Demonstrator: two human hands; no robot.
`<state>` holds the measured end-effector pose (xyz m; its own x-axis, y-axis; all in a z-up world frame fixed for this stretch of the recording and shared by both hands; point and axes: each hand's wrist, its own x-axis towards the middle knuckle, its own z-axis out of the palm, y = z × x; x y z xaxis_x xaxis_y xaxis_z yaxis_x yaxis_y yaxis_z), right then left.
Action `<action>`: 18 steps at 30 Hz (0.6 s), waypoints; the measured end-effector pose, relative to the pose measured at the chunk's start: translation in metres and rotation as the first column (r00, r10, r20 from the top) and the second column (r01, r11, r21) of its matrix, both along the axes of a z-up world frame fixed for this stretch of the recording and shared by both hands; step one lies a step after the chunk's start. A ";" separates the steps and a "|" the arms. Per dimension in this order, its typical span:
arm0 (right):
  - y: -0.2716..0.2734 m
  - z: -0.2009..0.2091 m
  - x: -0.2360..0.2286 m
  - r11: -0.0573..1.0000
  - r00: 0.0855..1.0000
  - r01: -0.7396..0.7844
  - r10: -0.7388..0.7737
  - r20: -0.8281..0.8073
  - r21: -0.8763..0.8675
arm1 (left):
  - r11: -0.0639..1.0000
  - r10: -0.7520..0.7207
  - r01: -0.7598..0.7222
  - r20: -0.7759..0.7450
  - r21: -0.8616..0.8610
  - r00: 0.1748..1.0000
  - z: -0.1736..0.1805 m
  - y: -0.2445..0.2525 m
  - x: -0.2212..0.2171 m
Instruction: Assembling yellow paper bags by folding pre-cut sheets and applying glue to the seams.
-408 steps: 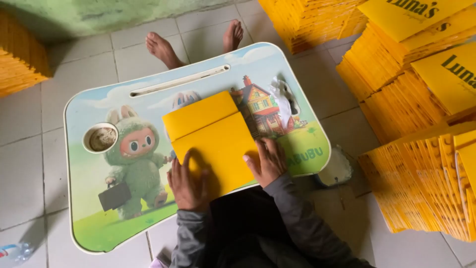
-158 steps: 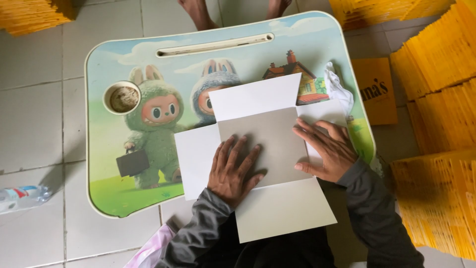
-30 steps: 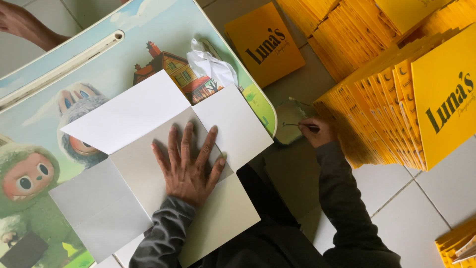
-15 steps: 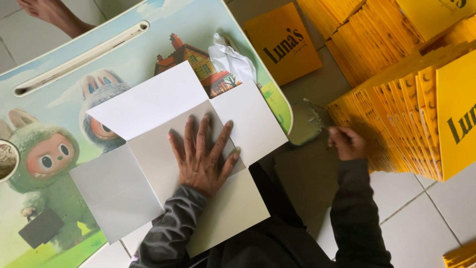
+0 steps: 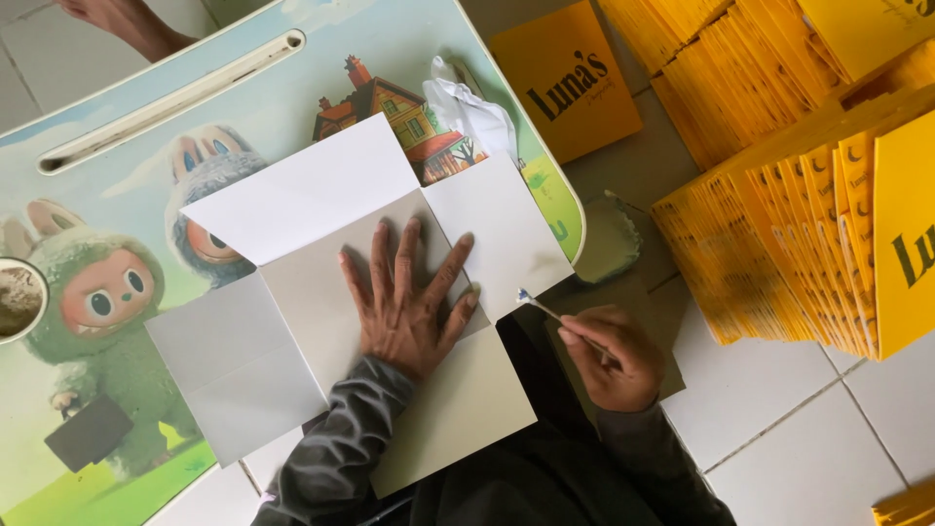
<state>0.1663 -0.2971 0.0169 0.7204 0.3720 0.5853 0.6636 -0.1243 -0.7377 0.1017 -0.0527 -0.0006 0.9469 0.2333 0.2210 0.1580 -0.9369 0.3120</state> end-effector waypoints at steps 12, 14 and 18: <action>-0.016 -0.022 0.017 0.963 0.939 0.238 -0.194 0.285 -0.127 | 1.000 0.004 -0.004 0.009 0.000 1.000 0.000 0.000 0.000; -0.002 -0.015 0.006 0.975 0.953 0.183 -0.145 0.266 -0.123 | 1.000 -0.001 0.001 0.008 -0.002 1.000 0.000 0.000 0.000; 0.016 -0.011 -0.027 0.965 0.995 0.030 -0.003 0.102 -0.261 | 0.999 -0.029 0.031 -0.049 0.033 0.998 0.004 0.002 -0.002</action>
